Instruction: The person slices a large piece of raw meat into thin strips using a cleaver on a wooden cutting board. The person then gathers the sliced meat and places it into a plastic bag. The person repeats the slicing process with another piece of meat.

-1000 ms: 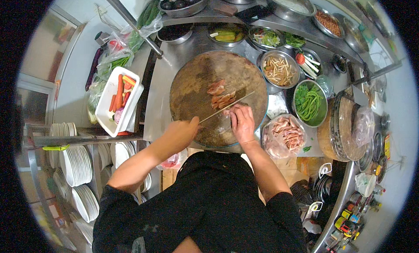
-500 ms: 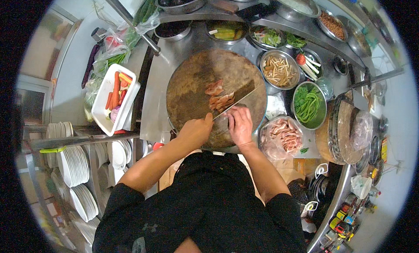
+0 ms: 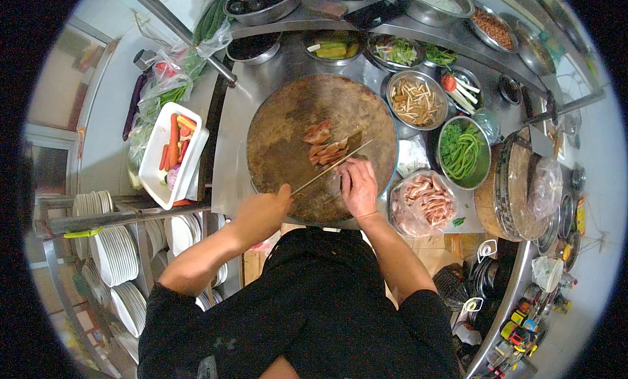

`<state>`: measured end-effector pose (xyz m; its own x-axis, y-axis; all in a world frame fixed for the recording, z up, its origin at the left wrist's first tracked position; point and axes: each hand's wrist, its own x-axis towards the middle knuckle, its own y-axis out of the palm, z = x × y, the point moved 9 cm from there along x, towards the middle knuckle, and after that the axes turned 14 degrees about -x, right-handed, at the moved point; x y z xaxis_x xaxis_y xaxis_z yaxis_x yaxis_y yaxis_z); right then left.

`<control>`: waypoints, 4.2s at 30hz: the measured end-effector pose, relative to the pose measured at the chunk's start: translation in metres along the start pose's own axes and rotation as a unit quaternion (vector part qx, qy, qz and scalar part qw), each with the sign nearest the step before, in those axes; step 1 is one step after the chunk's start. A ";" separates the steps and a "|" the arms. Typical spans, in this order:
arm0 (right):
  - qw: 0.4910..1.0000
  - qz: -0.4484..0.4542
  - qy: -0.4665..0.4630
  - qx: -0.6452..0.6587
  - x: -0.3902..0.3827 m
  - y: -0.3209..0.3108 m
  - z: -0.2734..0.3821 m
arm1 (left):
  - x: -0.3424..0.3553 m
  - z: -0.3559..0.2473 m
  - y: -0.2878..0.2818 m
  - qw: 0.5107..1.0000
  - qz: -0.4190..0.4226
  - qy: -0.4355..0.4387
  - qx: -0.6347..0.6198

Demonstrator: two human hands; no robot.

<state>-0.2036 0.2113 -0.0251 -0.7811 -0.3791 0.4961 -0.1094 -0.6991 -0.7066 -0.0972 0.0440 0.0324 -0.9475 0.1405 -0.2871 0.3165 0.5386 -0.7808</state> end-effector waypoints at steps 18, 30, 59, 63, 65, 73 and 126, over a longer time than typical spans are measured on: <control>0.999 0.025 -0.030 -0.023 -0.012 0.005 -0.021 | -0.002 -0.006 -0.013 0.999 0.016 0.034 0.001; 0.999 0.010 -0.028 -0.011 -0.007 -0.006 -0.011 | 0.063 -0.008 0.031 0.999 -0.035 0.013 -0.023; 1.000 0.002 -0.030 -0.003 -0.006 -0.006 -0.017 | 0.052 -0.007 0.027 0.999 -0.022 0.018 -0.020; 0.999 0.000 -0.033 -0.008 -0.012 0.002 -0.021 | 0.043 -0.009 0.026 1.000 -0.024 0.007 -0.013; 0.999 0.002 -0.036 -0.008 -0.010 0.002 -0.022 | 0.050 -0.010 0.031 0.999 -0.035 0.005 -0.012; 1.000 -0.006 -0.028 -0.002 -0.006 -0.002 -0.021 | 0.054 -0.015 0.011 0.999 -0.022 0.014 -0.020; 1.000 0.001 -0.019 0.012 0.000 0.000 -0.015 | 0.078 -0.003 0.043 0.993 -0.063 -0.034 -0.099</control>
<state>-0.2130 0.2203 -0.0332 -0.7580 -0.4024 0.5134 -0.0932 -0.7121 -0.6959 -0.1578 0.0804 -0.0223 -0.9716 0.0094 -0.2364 0.1749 0.7015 -0.6908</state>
